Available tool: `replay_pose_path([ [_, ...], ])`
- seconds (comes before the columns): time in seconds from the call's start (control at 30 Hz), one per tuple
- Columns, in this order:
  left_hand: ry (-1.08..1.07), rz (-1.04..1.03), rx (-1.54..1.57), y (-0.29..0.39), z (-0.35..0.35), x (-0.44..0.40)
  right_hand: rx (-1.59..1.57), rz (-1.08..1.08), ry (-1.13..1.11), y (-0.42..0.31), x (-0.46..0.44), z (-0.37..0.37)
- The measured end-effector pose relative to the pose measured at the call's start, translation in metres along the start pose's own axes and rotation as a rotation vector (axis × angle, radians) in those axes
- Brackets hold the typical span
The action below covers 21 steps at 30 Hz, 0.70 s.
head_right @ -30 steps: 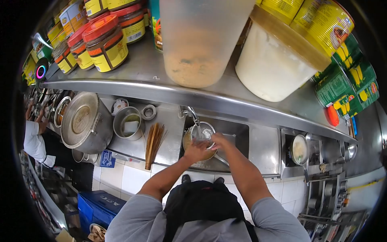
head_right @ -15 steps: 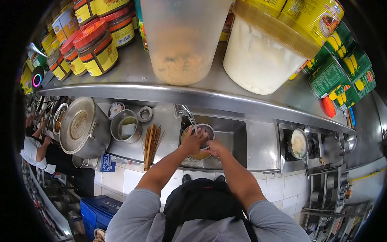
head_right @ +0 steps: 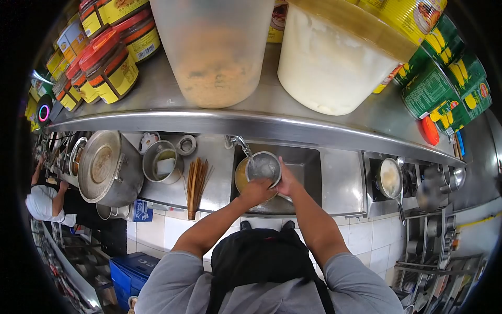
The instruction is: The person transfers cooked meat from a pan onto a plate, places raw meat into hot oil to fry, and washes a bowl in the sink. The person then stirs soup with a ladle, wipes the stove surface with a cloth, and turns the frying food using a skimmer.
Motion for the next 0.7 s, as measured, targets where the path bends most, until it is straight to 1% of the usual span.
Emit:
replay_pose_path([
  [0.03, -0.005, 0.101, 0.037, 0.000, 0.014, 0.003, 0.003, -0.002, -0.003, 0.003, -0.011, 0.001],
  [0.07, -0.008, 0.200, 0.070, -0.005, 0.023, 0.003, 0.133, -0.072, 0.044, 0.012, -0.028, 0.005],
  [0.1, -0.006, 0.201, 0.064, -0.009, 0.022, 0.002, 0.262, -0.140, 0.093, 0.021, -0.043, 0.010],
  [0.13, 0.134, 0.320, 0.268, -0.023, 0.023, 0.001, 0.265, -0.136, 0.087, 0.028, -0.050, -0.001],
  [0.17, 0.275, 0.436, 0.475, -0.040, 0.018, 0.003, 0.573, 0.091, 0.230, 0.021, -0.054, -0.009],
  [0.2, 0.277, 0.436, 0.473, -0.050, 0.006, -0.001, 0.876, 0.324, 0.374, 0.010, -0.052, -0.019],
  [0.23, 0.407, 0.351, 0.497, -0.061, -0.003, -0.005, 0.944, 0.406, 0.385, 0.009, -0.069, -0.012],
  [0.27, 0.539, 0.266, 0.517, -0.066, -0.003, -0.004, 0.948, 0.406, 0.379, 0.008, -0.081, -0.005],
  [0.3, 0.545, 0.269, 0.514, -0.063, 0.002, -0.001, 0.899, 0.361, 0.331, 0.007, -0.093, 0.000],
  [0.33, 0.434, 0.316, 0.661, -0.061, 0.003, 0.000, 0.851, 0.317, 0.283, 0.003, -0.099, 0.002],
  [0.37, 0.316, 0.361, 0.807, -0.060, -0.001, 0.001, 0.853, 0.317, 0.281, -0.008, -0.089, -0.005],
  [0.4, 0.320, 0.363, 0.808, -0.068, 0.002, 0.007, 0.797, 0.085, 0.316, -0.012, -0.067, -0.012],
  [0.43, 0.297, 0.284, 0.796, -0.078, 0.005, 0.012, 0.735, -0.143, 0.349, -0.010, -0.051, -0.013],
  [0.47, 0.274, 0.205, 0.782, -0.075, 0.017, 0.014, 0.741, -0.142, 0.347, -0.015, -0.050, -0.010],
  [0.5, 0.280, 0.206, 0.784, -0.074, 0.024, 0.014, 0.751, -0.176, 0.345, -0.016, -0.048, -0.005],
  [0.57, 0.657, 0.325, -0.280, -0.043, 0.102, 0.025, 0.762, -0.219, 0.342, -0.013, -0.049, 0.007],
  [0.6, 0.658, 0.329, -0.279, -0.048, 0.104, 0.023, 0.809, -0.292, 0.286, -0.006, -0.056, 0.017],
  [0.63, 0.443, 0.437, -0.104, -0.066, 0.090, 0.016, 0.854, -0.363, 0.230, 0.001, -0.062, 0.024],
  [0.67, 0.226, 0.536, 0.071, -0.084, 0.072, 0.011, 0.857, -0.363, 0.232, 0.007, -0.066, 0.029],
  [0.7, 0.229, 0.536, 0.073, -0.100, 0.065, 0.004, 0.689, -0.308, 0.268, 0.015, -0.068, 0.034],
])
Point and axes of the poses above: each hand's wrist, its own x-axis away from the middle knuckle, its own z-axis out of the back of the hand, y = z × x, the point moved 6 cm from there along -x, towards the middle knuckle, and after that the axes turned 2 degrees about x, right-handed, at the moved point
